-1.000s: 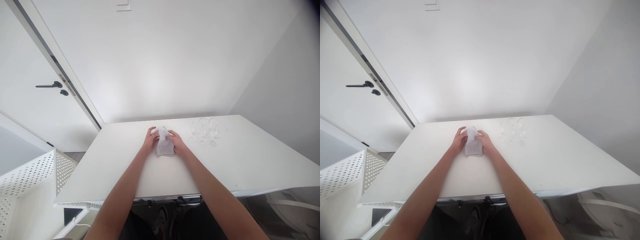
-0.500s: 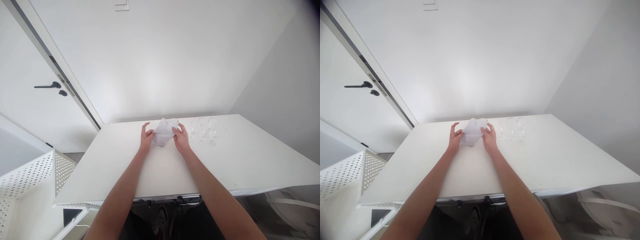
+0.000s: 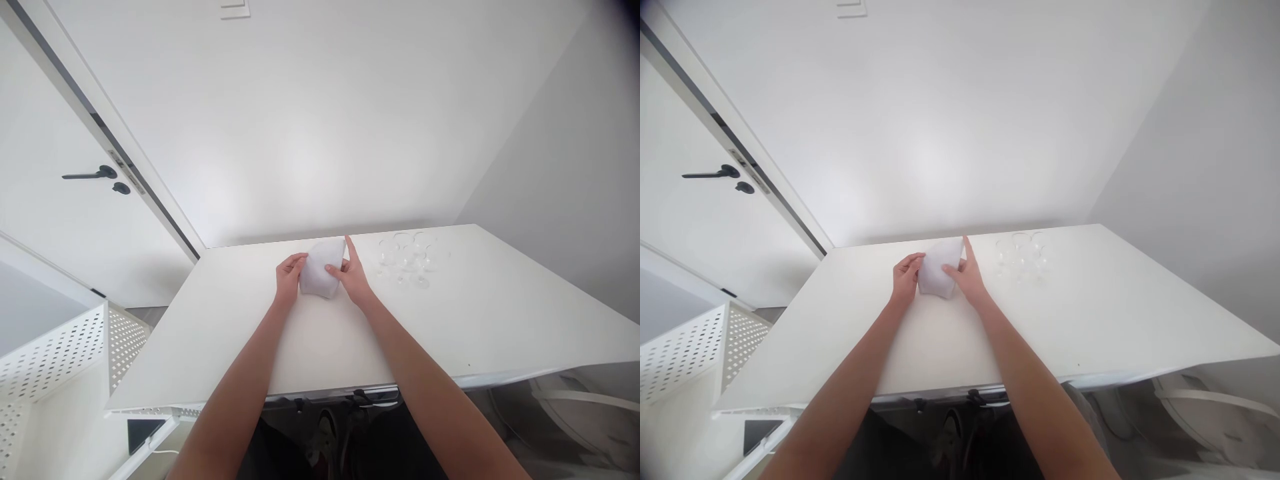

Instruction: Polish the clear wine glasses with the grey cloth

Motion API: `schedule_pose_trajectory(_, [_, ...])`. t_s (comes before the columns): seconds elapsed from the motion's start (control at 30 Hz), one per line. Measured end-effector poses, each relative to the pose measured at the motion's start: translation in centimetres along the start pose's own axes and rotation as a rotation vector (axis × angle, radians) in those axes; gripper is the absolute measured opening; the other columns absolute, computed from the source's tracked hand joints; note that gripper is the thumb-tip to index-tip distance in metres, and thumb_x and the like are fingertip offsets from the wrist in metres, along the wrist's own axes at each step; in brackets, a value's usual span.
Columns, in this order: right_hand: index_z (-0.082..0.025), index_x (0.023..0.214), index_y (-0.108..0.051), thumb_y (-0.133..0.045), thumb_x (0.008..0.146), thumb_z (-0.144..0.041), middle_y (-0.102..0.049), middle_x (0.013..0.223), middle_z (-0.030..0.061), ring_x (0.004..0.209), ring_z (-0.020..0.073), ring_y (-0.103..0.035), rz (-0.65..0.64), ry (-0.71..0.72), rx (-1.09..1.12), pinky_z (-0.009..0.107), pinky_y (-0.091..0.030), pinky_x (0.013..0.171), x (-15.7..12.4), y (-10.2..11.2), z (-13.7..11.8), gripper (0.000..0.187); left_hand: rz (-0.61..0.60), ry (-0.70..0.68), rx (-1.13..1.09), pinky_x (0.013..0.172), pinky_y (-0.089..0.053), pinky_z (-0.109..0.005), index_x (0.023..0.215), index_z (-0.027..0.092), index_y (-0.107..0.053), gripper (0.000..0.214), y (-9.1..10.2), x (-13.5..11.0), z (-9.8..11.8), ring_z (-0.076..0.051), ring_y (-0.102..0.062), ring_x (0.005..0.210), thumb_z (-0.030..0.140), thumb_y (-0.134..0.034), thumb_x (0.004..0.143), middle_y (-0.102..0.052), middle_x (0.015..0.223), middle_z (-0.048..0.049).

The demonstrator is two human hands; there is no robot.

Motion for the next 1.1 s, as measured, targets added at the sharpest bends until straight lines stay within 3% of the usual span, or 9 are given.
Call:
schedule_pose_trajectory(0.07, [-0.033, 0.159, -0.029, -0.081, 0.076, -0.047, -0.075, 0.11, 0.0056, 0.103, 0.0265, -0.069, 0.01, 0.024, -0.044, 0.045, -0.056, 0.091, 0.2, 0.2, 0.2, 0.099, -0.001, -0.022, 0.031, 0.078, -0.052, -0.032, 0.109, 0.021, -0.075, 0.037, 0.0, -0.1, 0.2, -0.02, -0.065, 0.092, 0.042, -0.079, 0.078, -0.071, 0.102, -0.0085])
schedule_pose_trajectory(0.17, [-0.026, 0.124, -0.067, -0.081, 0.073, -0.043, -0.073, 0.113, 0.0064, 0.099, 0.0249, -0.067, 0.022, 0.049, -0.214, 0.042, -0.055, 0.089, 0.6, 0.6, 0.8, 0.055, 0.024, -0.085, 0.173, 0.079, -0.052, -0.032, 0.117, 0.025, -0.073, 0.042, 0.1, -0.2, 0.7, -0.021, -0.064, 0.098, 0.04, -0.08, 0.078, -0.069, 0.105, -0.008])
schedule_pose_trajectory(0.33, [-0.025, 0.099, -0.073, -0.07, 0.08, -0.04, -0.068, 0.107, 0.0073, 0.09, 0.0231, -0.06, 0.195, 0.158, -0.558, 0.041, -0.051, 0.085, 0.7, 1.8, 0.2, 0.024, 0.052, -0.219, 0.471, 0.079, -0.049, -0.031, 0.099, 0.027, -0.077, 0.019, 0.1, -0.1, 1.3, -0.017, -0.057, 0.09, 0.04, -0.073, 0.085, -0.058, 0.1, -0.0053])
schedule_pose_trajectory(0.4, [-0.025, 0.093, -0.072, -0.069, 0.081, -0.043, -0.062, 0.113, 0.009, 0.101, 0.0255, -0.057, 0.238, 0.225, -0.635, 0.041, -0.049, 0.088, 0.5, 1.8, -0.6, 0.022, 0.058, -0.238, 0.475, 0.079, -0.048, -0.031, 0.096, 0.025, -0.073, 0.02, 0.1, -0.1, 1.3, -0.017, -0.057, 0.091, 0.043, -0.07, 0.088, -0.058, 0.103, -0.0057])
schedule_pose_trajectory(0.47, [-0.025, 0.093, -0.068, -0.066, 0.083, -0.047, -0.06, 0.112, 0.0082, 0.104, 0.0253, -0.055, 0.217, 0.248, -0.637, 0.04, -0.048, 0.087, 0.3, 1.4, -0.8, 0.024, 0.016, -0.183, 0.41, 0.069, -0.046, -0.027, 0.099, 0.024, -0.067, 0.026, -0.2, 0.0, 0.7, -0.015, -0.055, 0.08, 0.048, -0.063, 0.092, -0.058, 0.094, -0.0041])
schedule_pose_trajectory(0.6, [-0.026, 0.101, -0.057, -0.051, 0.094, -0.051, -0.058, 0.085, 0.0002, 0.077, 0.019, -0.054, 0.182, 0.125, -0.557, 0.033, -0.044, 0.07, 0.2, 0.8, 0.2, 0.026, -0.109, 0.029, 0.278, 0.05, -0.031, -0.023, 0.101, 0.023, -0.057, 0.037, -1.2, -0.3, -1.0, -0.01, -0.038, 0.053, 0.06, -0.056, 0.093, -0.044, 0.062, 0.0052])
schedule_pose_trajectory(0.77, [-0.027, 0.096, -0.052, -0.046, 0.095, -0.057, -0.055, 0.079, -0.0008, 0.071, 0.0191, -0.051, 0.272, 0.061, -0.528, 0.031, -0.043, 0.066, 0.2, 1.1, 1.1, 0.03, -0.271, 0.181, 0.118, 0.058, -0.045, -0.027, 0.098, 0.019, -0.06, 0.048, -2.5, -0.7, -2.3, -0.014, -0.053, 0.061, 0.063, -0.07, 0.082, -0.059, 0.072, -0.0009])
schedule_pose_trajectory(0.97, [-0.027, 0.093, -0.052, -0.043, 0.095, -0.056, -0.056, 0.075, -0.0004, 0.07, 0.0213, -0.053, 0.275, 0.036, -0.646, 0.033, -0.041, 0.066, 0.5, 1.2, 2.2, 0.03, -0.277, 0.082, 0.211, 0.062, -0.042, -0.025, 0.096, 0.02, -0.058, 0.037, -2.4, -0.4, -2.3, -0.014, -0.05, 0.069, 0.057, -0.061, 0.091, -0.056, 0.08, -0.0006])
schedule_pose_trajectory(1.1, [-0.027, 0.088, -0.053, -0.047, 0.094, -0.056, -0.055, 0.072, -0.0016, 0.067, 0.0195, -0.052, 0.276, 0.029, -0.654, 0.031, -0.039, 0.063, 0.2, 1.2, 2.1, 0.031, -0.285, 0.101, 0.173, 0.069, -0.041, -0.025, 0.096, 0.02, -0.057, 0.03, -2.4, -0.3, -2.8, -0.015, -0.05, 0.077, 0.05, -0.06, 0.092, -0.056, 0.086, -0.0009])
Point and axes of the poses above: each hand's wrist, its own x-axis towards the middle knuckle, its own y-axis out of the back of the hand, z = x × y, the point moved 7 cm from there along x, towards the middle knuckle
